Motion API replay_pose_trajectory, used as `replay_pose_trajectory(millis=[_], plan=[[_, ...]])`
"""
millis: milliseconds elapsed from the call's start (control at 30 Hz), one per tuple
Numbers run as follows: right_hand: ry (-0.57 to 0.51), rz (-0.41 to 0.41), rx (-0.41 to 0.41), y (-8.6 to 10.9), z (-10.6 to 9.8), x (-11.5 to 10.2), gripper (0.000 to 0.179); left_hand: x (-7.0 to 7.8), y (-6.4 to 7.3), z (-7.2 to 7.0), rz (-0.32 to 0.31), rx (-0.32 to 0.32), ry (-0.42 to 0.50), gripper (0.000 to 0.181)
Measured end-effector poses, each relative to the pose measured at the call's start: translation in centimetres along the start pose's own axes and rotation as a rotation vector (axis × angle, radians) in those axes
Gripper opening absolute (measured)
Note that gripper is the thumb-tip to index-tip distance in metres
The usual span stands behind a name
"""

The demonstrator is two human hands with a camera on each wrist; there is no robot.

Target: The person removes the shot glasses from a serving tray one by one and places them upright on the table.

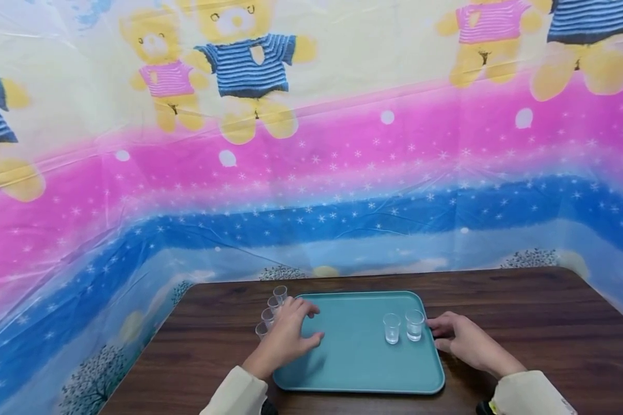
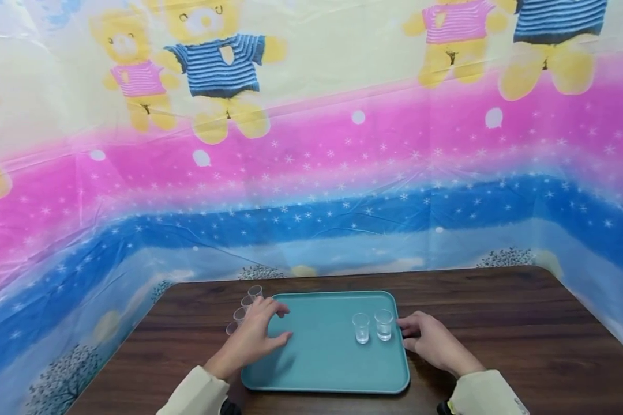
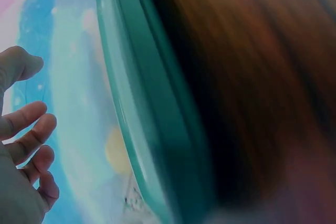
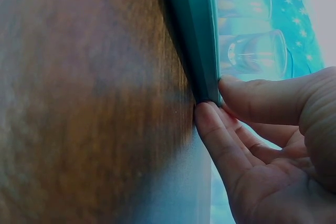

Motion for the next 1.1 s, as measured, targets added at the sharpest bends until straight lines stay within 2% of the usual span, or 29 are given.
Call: replay_pose_trajectory(millis=[300, 467, 667, 933, 1100], plan=[[-0.012, 0.003, 0.004, -0.1, 0.3, 0.0, 0.041, 3.4, -2.7, 1.9, 0.050, -0.068, 0.056, 0.033], [-0.007, -0.001, 0.009, -0.3, 0.3, -0.2, 0.040, 4.9, -4.1, 2.9, 0.077, -0.089, 0.033, 0.032], [-0.020, 0.009, 0.019, -0.3, 0.2, -0.3, 0.040, 6.3, -5.6, 3.8, 0.050, -0.126, 0.056, 0.034], [-0.005, -0.028, 0.005, 0.0, -0.1, 0.0, 0.040, 7.8, -7.5, 5.1, -0.033, -0.238, 0.127, 0.040], [-0.012, -0.040, -0.001, 0.3, -0.3, 0.2, 0.039, 8.4, -8.2, 5.7, -0.054, -0.255, 0.131, 0.040]])
Point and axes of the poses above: each hand's wrist, its own y-axis away from the middle knuckle, its own z-axis out of the palm, x = y × z, the point moved 3 cm from there along -y, towards the middle knuckle, and after that the axes turned 6 degrees about -x, right-handed, at the moved point
